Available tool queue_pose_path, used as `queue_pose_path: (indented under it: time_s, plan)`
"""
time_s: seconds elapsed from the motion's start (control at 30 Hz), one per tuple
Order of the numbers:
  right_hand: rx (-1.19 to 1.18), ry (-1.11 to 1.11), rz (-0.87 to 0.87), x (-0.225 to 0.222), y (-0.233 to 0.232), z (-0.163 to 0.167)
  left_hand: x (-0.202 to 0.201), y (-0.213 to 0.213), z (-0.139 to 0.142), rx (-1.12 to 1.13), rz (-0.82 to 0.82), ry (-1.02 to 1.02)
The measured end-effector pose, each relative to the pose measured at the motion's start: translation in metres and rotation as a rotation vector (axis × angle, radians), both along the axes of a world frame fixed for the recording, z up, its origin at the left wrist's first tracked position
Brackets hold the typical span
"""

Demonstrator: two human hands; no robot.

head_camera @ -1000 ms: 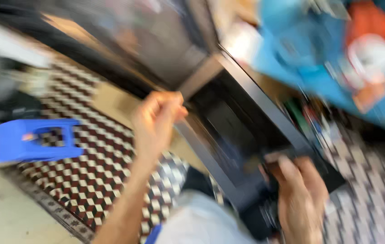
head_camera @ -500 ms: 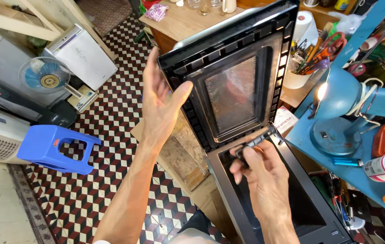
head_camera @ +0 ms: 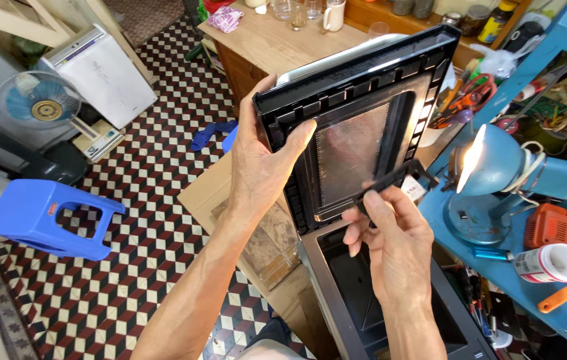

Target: The person repairs a microwave door hinge by inserting a small metal part into the hinge slot, then uses a flashlight and a hammer to adjust and secure the hinge. The person repeatedly checks the fit and alignment of the hinge during the process.

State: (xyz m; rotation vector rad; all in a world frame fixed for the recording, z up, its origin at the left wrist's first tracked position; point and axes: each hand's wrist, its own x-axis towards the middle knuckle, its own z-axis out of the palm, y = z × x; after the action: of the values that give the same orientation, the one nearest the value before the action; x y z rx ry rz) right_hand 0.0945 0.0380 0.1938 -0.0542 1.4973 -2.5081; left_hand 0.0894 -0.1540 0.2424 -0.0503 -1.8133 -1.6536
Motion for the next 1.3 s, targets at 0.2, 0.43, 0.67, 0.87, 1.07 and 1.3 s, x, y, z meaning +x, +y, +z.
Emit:
queue_pose_path:
  time_s: [0.2,0.43,0.67,0.87,1.07,1.3]
  plan:
    - [-0.095,0.152,0.070,-0.031,-0.009,0.038,0.004,-0.008,0.027,-0.102,0.095,-0.062]
    - [-0.049,0.189,0.059,-0.048,-0.020,0.060,-0.008,-0.038,0.057,-0.567,0.137,-0.086]
    - [-0.116,0.195,-0.104,-0.055,-0.024,0.048,-0.025,-0.039,0.072,-1.115,0.174,-0.016]
    - [-0.270,0.294,-0.104,-0.050,-0.032,0.041,-0.022,-0.028,0.070,-1.193,0.205,0.157]
    - [-0.367,0.298,-0.036,-0.052,-0.054,0.039,-0.017,-0.032,0.081,-1.237,0.072,0.165]
    - [-0.420,0.225,0.030,-0.051,-0.070,0.036,-0.019,-0.037,0.073,-1.162,0.078,0.145]
